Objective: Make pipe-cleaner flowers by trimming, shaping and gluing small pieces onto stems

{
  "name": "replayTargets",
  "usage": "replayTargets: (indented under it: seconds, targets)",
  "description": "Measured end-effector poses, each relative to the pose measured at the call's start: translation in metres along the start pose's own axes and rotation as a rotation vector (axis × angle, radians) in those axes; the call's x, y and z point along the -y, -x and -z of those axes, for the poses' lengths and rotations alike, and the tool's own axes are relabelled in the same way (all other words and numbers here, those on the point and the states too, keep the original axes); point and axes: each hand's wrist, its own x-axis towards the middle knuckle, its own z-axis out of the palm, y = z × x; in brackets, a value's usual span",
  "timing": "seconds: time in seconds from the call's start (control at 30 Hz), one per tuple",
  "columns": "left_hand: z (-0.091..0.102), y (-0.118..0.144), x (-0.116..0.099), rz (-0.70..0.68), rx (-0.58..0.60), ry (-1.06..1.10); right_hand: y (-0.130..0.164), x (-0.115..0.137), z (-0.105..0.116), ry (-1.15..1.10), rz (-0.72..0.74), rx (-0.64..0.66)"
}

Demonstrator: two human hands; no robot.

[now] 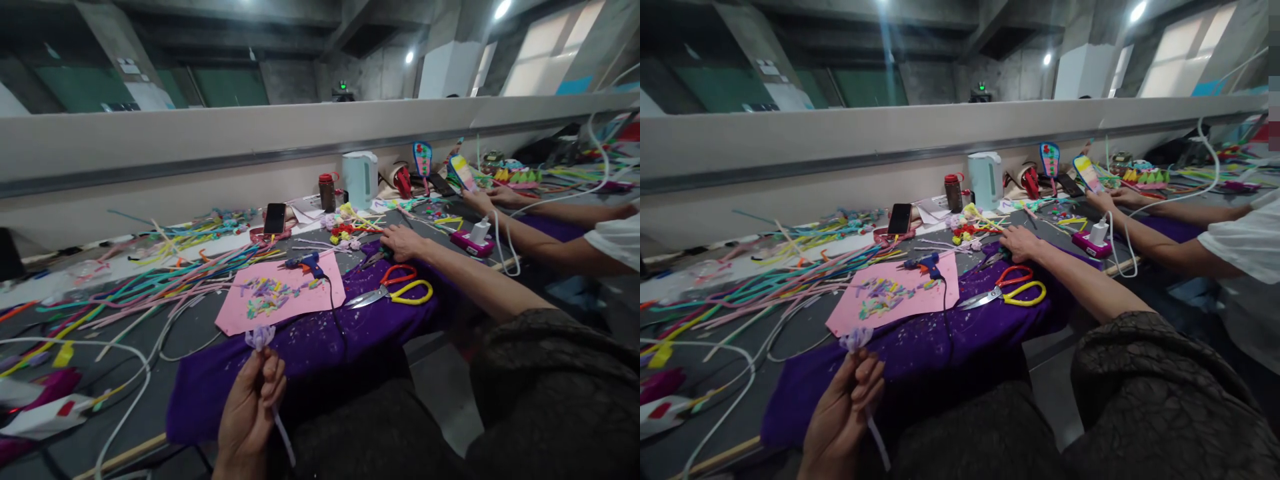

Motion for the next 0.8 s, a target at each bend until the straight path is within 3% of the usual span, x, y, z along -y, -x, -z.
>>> replayTargets:
  seconds: [0.13, 0.3, 0.4, 0.47, 0.57, 0.63, 0.7, 0.8]
  targets:
    - [0.002, -0.001, 0.000, -0.019, -0.004, -0.008, 0.011, -0.006, 0.005, 0.027, 0.029, -0.070]
    - [-0.001, -0.001, 0.003, -0.032, -0.016, -0.025, 0.024, -0.025, -0.003, -0.083, -0.033, -0.267]
    - [-0.001, -0.001, 0.003, -0.038, -0.022, -0.021, 0.028, -0.031, -0.004, -0.324, -0.176, -0.408]
    - [0.000, 0.000, 0.002, -0.059, -0.018, 0.000, 0.034, -0.024, 0.002, -0.608, -0.299, -0.493]
    - [0.001, 0.003, 0.000, -0.097, 0.000, 0.037, 0.051, 0.006, 0.018, -1.231, -0.432, -0.463]
    - [0.000, 0.006, -0.001, -0.119, 0.023, 0.053, 0.067, 0.039, 0.031, -1.671, -0.450, -0.318]
    - [0.000, 0.008, -0.002, -0.133, 0.046, 0.056, 0.083, 0.079, 0.040, -1.954, -0.389, -0.164]
    - [0.000, 0.011, -0.001, -0.135, 0.064, 0.042, 0.102, 0.145, 0.044, -2.171, -0.308, -0.046]
